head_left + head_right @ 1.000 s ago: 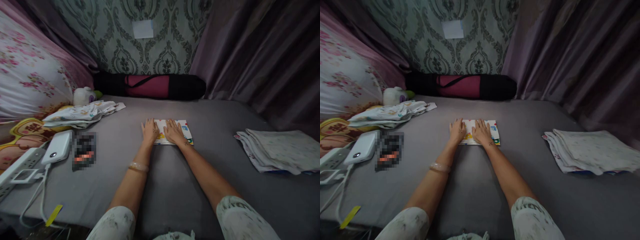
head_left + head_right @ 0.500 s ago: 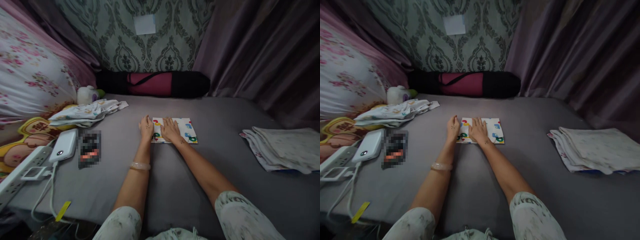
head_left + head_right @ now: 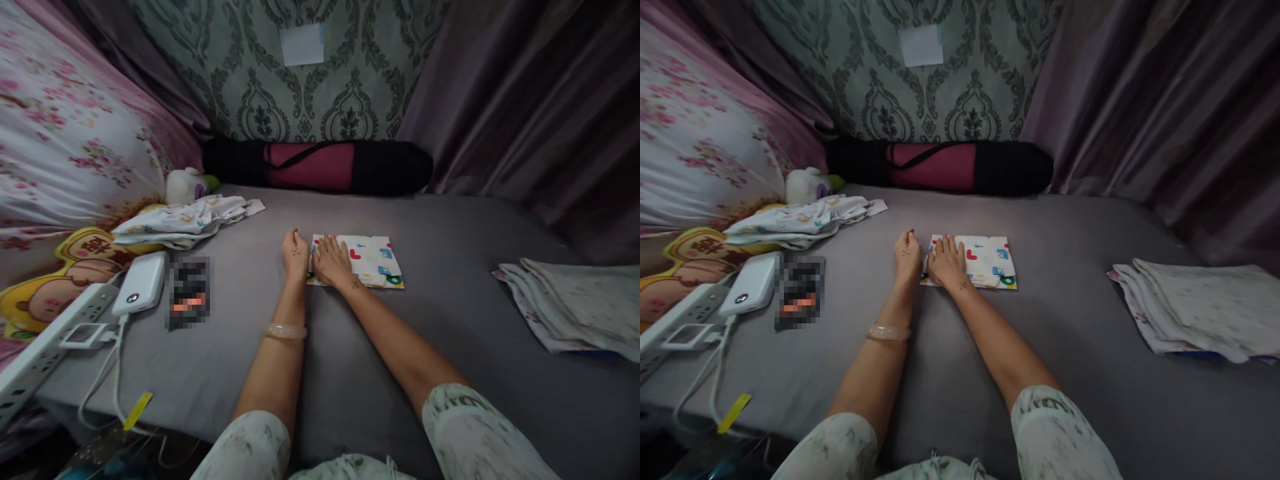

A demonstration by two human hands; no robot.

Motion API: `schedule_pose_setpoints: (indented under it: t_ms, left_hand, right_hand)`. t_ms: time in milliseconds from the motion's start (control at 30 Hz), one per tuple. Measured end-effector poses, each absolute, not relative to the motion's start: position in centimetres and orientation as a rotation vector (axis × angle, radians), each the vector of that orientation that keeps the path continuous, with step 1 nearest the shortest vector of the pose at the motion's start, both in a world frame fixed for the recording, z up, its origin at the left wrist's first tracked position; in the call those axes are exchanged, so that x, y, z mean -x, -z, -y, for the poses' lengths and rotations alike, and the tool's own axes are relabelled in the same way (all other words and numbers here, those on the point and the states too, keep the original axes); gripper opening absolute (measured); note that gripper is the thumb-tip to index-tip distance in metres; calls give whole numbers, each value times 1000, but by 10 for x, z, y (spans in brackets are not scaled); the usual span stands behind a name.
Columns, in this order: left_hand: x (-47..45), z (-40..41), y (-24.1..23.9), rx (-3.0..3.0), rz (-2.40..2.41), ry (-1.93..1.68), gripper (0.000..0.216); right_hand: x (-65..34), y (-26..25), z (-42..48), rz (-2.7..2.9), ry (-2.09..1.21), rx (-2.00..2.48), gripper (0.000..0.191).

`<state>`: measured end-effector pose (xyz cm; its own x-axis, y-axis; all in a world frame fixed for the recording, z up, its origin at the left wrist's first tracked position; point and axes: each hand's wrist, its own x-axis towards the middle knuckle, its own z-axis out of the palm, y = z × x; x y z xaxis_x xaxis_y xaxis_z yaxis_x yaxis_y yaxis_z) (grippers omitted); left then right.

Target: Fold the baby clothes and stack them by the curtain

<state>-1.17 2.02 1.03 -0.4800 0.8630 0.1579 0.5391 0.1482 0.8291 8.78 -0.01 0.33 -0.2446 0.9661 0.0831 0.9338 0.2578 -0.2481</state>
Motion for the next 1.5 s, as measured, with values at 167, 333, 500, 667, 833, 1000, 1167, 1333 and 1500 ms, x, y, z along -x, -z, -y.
schedule_pose_setpoints:
  t_ms: [167,333,500,667,833,1000,1167,1333,1500]
  left_hand:
    - [12,-20,-11,-1334,-2086,-1249,46]
    - [13,-21,-9,-1320,-2076,-1285,48]
    - [14,-22,-8,-1335,-2084,-1286,47]
    - [5,-21,-8,-1468,-2060,-1258,46]
    - [-22,-10,-4,-1938,-2027,-939,44]
    - [-47,3,3,-2334,-1933,-497,52]
    - [-49,7,7,-2336,-1965,-324,58]
    - [-48,6,5,-2340,-1972,-294,57]
    - [-36,-2,5,-2295,-1868,-416,46]
  right_hand:
    - [-83,-4,-2,2319,-192,1804,58]
    - [-74,1,-1,2476,-115,1661,62]
    - [-73,4,-1,2446,-183,1597,59]
    - [-99,-15,-7,2239,-319,1602,54]
    - [-160,-26,-1,2181,-183,1766,54]
    - [-195,-14,11,2291,-168,1920,54]
    - [-195,-2,14,2301,-138,1919,53]
    - [-195,1,12,2252,-186,1894,52]
    - [-209,-5,0,2015,-438,1878,48]
